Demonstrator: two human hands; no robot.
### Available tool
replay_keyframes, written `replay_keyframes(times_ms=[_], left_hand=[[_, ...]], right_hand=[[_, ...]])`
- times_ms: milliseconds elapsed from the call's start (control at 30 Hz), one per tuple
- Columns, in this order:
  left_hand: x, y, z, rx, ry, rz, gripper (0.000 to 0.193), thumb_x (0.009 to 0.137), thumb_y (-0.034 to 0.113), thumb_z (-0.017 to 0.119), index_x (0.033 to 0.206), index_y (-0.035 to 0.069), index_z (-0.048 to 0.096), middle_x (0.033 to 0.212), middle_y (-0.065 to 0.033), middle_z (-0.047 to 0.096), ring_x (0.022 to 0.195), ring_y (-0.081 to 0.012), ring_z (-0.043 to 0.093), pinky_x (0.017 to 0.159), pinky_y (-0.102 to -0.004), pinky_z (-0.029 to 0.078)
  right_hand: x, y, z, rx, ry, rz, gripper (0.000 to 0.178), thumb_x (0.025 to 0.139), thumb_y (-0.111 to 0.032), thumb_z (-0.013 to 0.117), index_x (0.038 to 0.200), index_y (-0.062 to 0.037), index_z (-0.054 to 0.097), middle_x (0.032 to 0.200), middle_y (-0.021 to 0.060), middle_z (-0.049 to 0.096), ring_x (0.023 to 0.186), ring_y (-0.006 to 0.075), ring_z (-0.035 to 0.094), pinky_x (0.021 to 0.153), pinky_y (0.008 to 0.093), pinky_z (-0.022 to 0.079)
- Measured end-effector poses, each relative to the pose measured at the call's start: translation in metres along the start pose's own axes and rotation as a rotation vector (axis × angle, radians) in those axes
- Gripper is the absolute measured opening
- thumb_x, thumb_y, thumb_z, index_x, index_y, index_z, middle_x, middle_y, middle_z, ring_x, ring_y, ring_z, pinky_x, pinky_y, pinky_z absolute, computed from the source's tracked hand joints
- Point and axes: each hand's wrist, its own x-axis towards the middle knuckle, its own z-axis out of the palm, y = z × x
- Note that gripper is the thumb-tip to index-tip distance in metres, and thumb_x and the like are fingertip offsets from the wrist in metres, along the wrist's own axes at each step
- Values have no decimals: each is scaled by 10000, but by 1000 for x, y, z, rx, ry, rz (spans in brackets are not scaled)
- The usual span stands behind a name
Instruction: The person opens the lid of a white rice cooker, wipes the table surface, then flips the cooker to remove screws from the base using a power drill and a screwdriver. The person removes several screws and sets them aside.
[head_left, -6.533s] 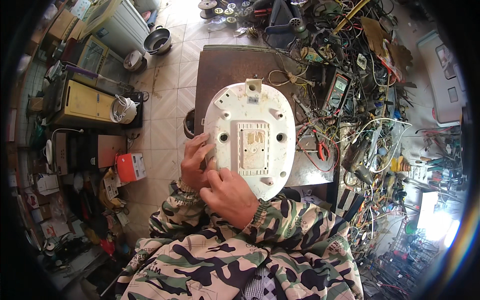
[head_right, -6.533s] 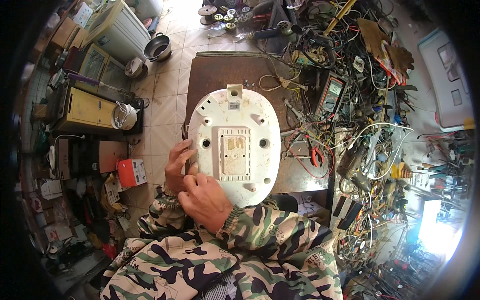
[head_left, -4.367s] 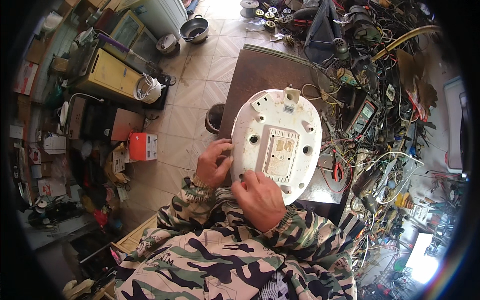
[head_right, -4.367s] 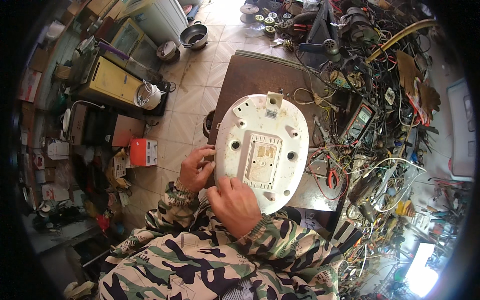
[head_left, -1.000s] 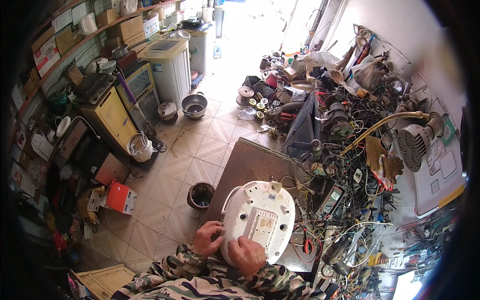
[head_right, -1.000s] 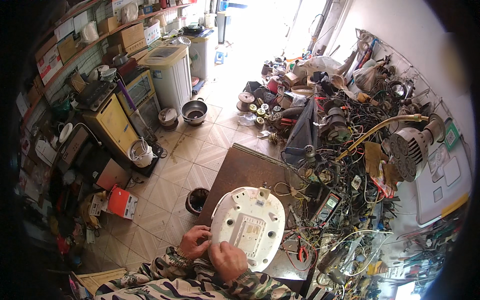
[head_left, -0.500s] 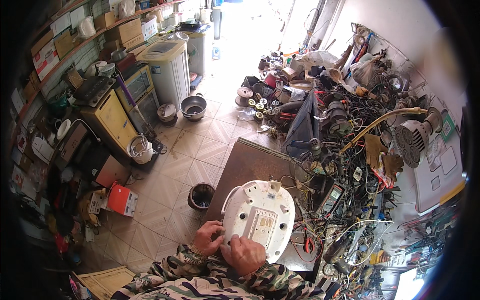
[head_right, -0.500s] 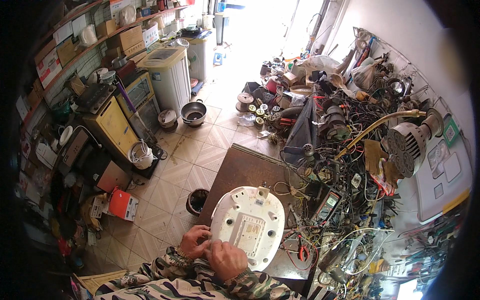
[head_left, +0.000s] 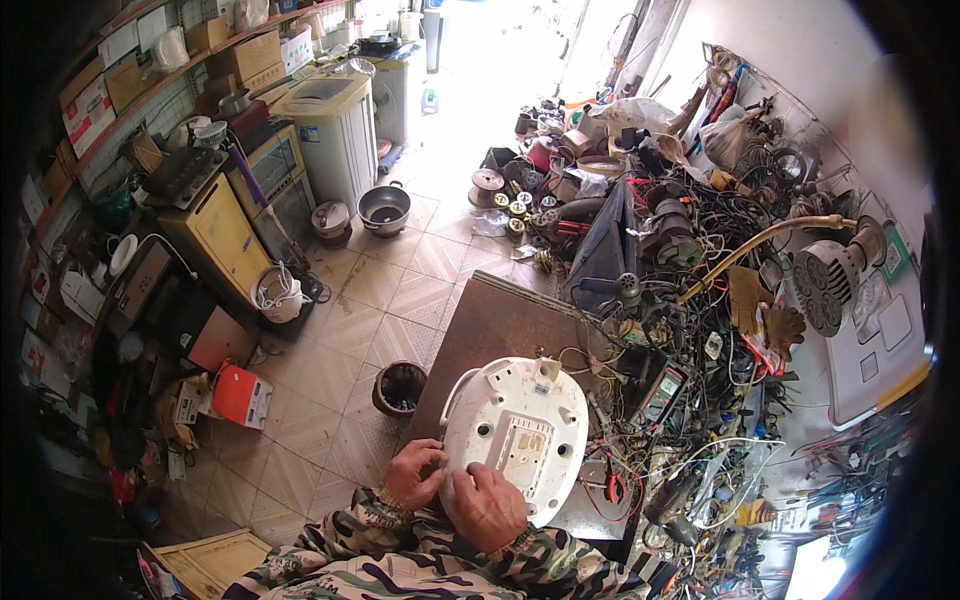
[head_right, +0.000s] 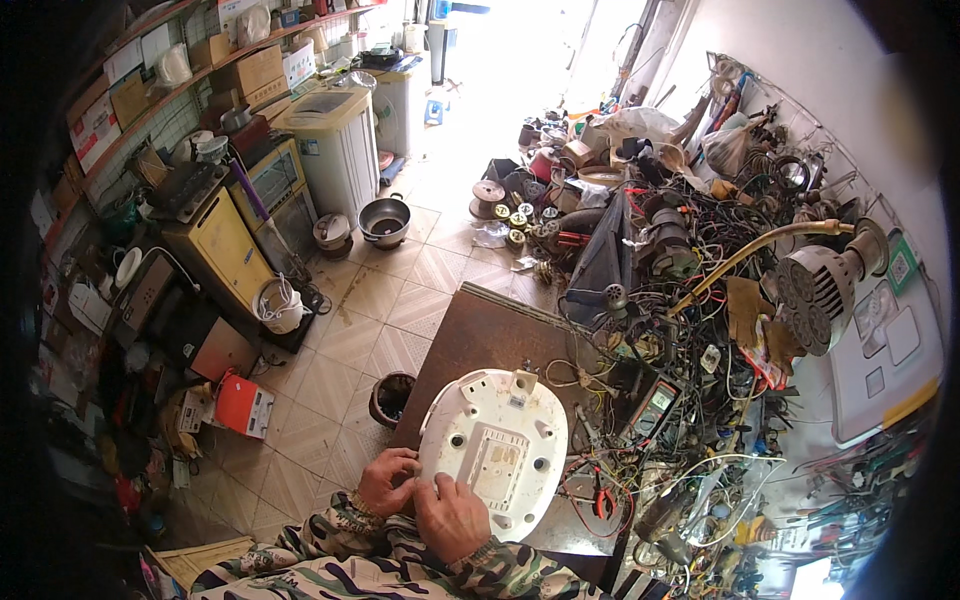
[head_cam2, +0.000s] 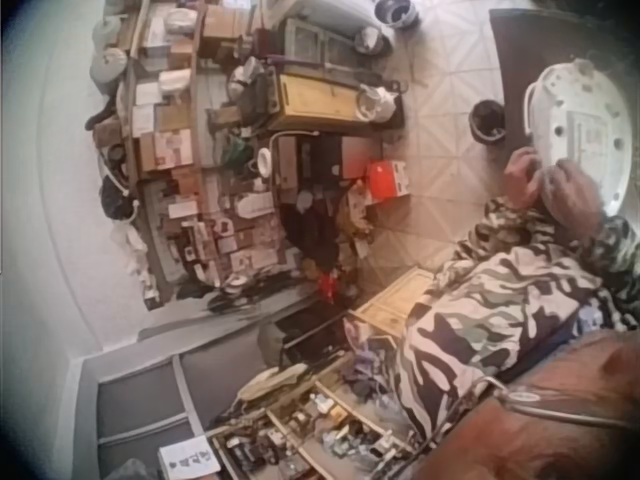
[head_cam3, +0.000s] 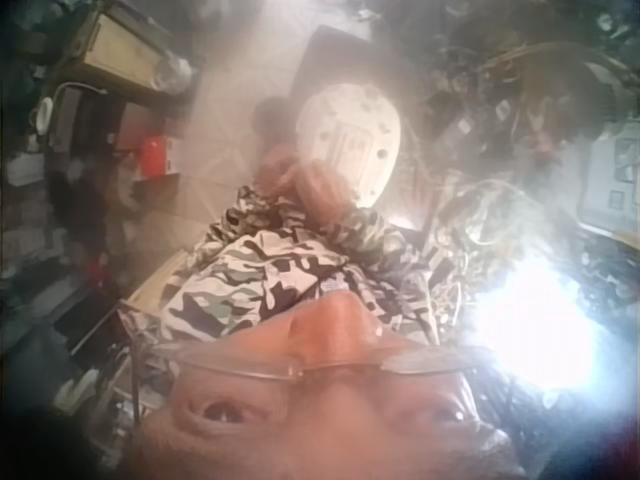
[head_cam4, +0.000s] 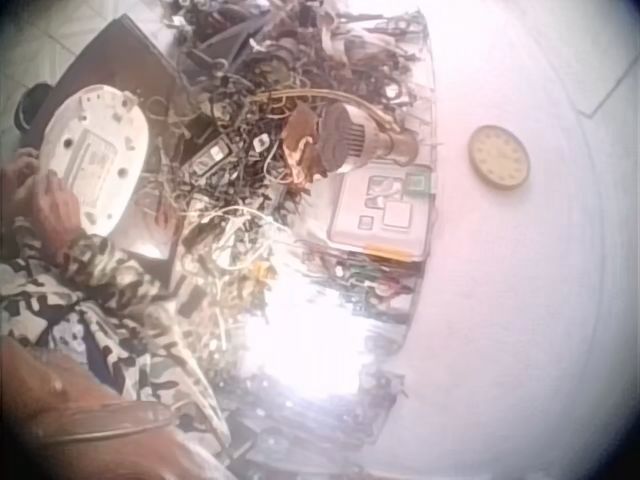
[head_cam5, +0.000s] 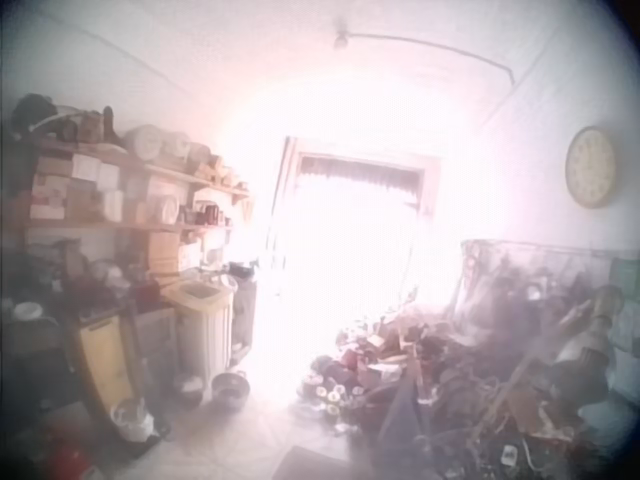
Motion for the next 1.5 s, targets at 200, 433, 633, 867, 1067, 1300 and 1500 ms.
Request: replay_keyframes(times_ms=[200,433,633,867,1067,1300,1500], left_hand=[[1,1,0,23,5,14,275,795,70,779,1061,34,721,1202,-171,661,962,-296,704,788,-354,593],[-2,5,-1,22,10,-5,270,784,64,765,1046,22,720,1181,-188,667,999,-327,693,822,-368,586],[4,-13,4,-21,19,27,267,759,73,748,1021,23,726,1158,-214,683,1110,-367,665,930,-408,558],[2,2,1,-23,30,6,281,777,54,741,1052,15,698,1188,-205,665,1097,-372,660,946,-414,539],[0,-2,4,-55,24,-33,274,791,31,734,1061,16,694,1202,-186,658,1061,-337,671,911,-391,551],[3,-3,2,-16,38,62,265,803,-19,720,1064,7,683,1203,-187,651,1071,-316,674,877,-367,564],[4,-2,2,-59,36,24,265,794,5,718,1058,4,694,1168,-204,665,1074,-353,671,920,-399,550]], right_hand=[[-9,4,6,-25,-51,37,248,916,-264,715,1026,-65,615,749,95,581,594,302,639,501,420,503],[-4,-13,-11,-110,-266,204,187,900,-184,661,1030,-66,595,862,116,580,747,314,662,589,426,533],[-1,-6,-6,72,-54,102,364,850,-140,731,1157,-4,591,999,190,629,864,378,658,719,446,556],[-4,3,-1,-10,-33,46,327,846,-138,787,1078,-9,596,819,137,646,651,329,668,562,411,538],[-10,-3,-4,10,-91,182,395,826,-85,751,1183,0,605,860,151,620,729,339,647,616,431,534],[-10,0,-12,146,-29,121,471,777,60,723,1226,7,592,995,188,671,889,366,653,780,442,539],[-12,-3,-22,168,-43,119,537,747,93,736,1256,18,583,1027,199,681,912,372,664,798,433,543]])
